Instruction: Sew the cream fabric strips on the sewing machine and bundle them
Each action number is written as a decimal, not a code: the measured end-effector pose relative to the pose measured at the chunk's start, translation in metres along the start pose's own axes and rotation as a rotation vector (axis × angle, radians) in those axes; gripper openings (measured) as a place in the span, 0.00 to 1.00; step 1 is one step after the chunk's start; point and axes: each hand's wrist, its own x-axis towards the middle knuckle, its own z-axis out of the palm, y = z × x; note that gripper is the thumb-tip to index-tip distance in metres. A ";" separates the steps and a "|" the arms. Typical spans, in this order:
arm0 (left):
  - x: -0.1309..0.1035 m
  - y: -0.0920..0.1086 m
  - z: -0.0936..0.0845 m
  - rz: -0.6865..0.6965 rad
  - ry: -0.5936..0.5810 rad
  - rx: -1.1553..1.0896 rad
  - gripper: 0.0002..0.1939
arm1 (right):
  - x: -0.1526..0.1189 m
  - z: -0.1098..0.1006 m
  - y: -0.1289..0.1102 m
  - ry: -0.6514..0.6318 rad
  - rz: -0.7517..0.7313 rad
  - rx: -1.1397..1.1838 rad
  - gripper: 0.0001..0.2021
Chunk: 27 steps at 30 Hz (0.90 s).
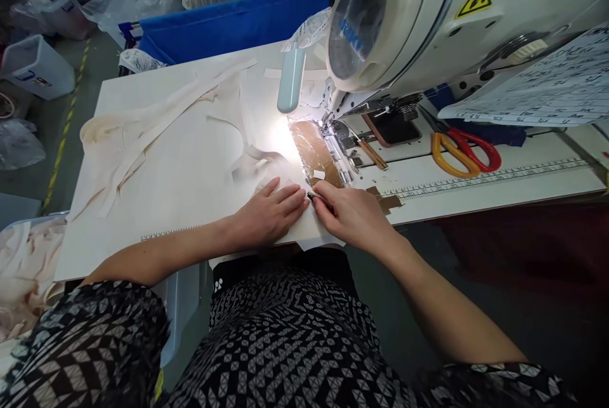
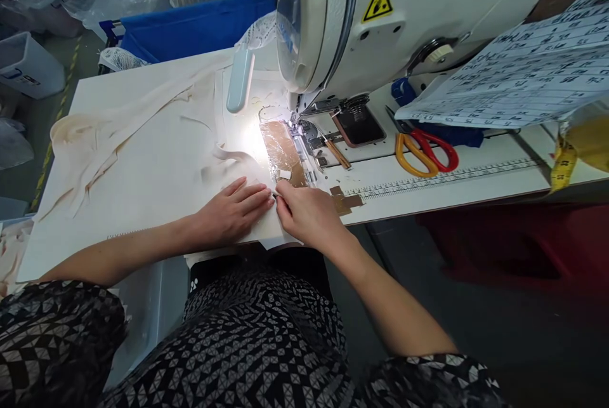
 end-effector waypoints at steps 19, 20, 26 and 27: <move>0.004 0.011 -0.004 -0.034 -0.026 -0.029 0.22 | -0.030 0.008 0.020 0.083 -0.032 0.110 0.10; 0.004 0.011 -0.003 -0.033 -0.021 -0.029 0.22 | -0.029 0.008 0.020 0.081 -0.039 0.092 0.10; 0.004 0.011 -0.002 -0.039 -0.028 -0.025 0.22 | -0.025 0.005 0.017 0.040 -0.074 -0.018 0.10; 0.004 0.011 -0.002 -0.039 -0.038 -0.026 0.23 | -0.025 0.003 0.017 0.023 -0.090 -0.035 0.10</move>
